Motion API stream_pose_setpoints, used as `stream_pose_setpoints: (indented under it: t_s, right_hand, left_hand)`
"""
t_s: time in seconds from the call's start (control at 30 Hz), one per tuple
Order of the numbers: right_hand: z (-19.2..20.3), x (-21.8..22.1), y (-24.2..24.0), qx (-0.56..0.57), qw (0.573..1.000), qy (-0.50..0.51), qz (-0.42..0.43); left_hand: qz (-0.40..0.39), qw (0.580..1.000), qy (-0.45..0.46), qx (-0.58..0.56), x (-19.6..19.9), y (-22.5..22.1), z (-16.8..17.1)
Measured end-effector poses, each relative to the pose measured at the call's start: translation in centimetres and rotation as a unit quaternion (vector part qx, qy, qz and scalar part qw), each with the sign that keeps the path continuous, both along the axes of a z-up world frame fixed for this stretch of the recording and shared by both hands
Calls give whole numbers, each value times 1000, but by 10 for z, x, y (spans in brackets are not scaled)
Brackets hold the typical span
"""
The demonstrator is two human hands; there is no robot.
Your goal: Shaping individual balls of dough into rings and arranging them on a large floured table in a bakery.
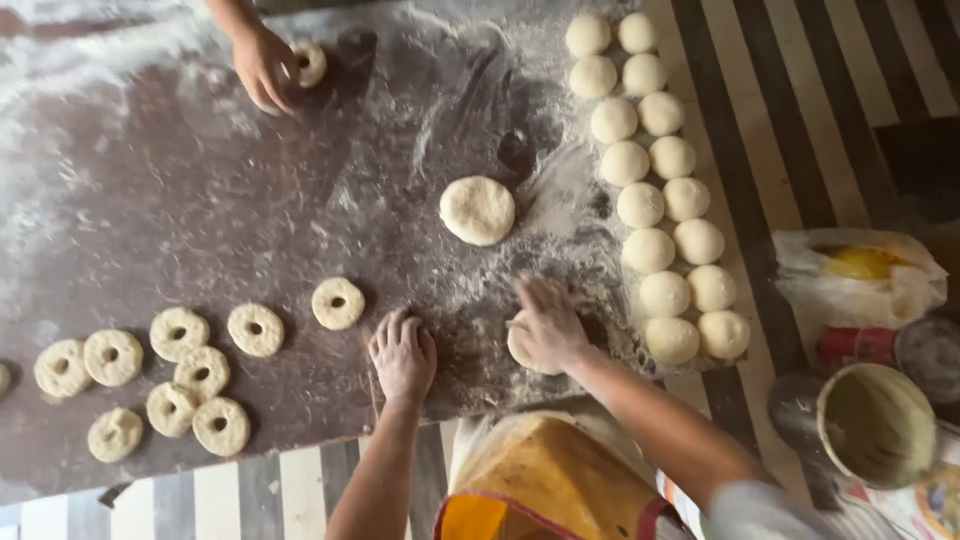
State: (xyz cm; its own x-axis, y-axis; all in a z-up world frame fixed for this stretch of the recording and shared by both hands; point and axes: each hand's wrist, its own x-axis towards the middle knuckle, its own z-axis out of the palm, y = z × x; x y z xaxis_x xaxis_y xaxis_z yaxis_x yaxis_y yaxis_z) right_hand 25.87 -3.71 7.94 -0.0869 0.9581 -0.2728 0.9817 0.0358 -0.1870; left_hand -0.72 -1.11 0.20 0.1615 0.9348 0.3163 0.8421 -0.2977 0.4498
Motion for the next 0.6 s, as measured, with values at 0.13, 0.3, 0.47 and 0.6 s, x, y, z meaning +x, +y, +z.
stream_pose_setpoints:
  t_s: [0.13, 0.3, 0.47, 0.6]
  right_hand:
    - [-45, 39, -44, 220, 973, 59, -47]
    - [-4, 35, -47, 12, 966, 45, -254]
    - [-125, 62, -50, 26, 794, 522, -310]
    - [-101, 49, -8, -41, 558, 746, -362]
  left_hand:
    - [3, 1000, -12, 13, -1, 3, 3]
    - [6, 999, -36, 26, 1, 5, 10]
    - [27, 967, -189, -170, 20, 9, 16]
    - [48, 718, -502, -480, 70, 21, -8]
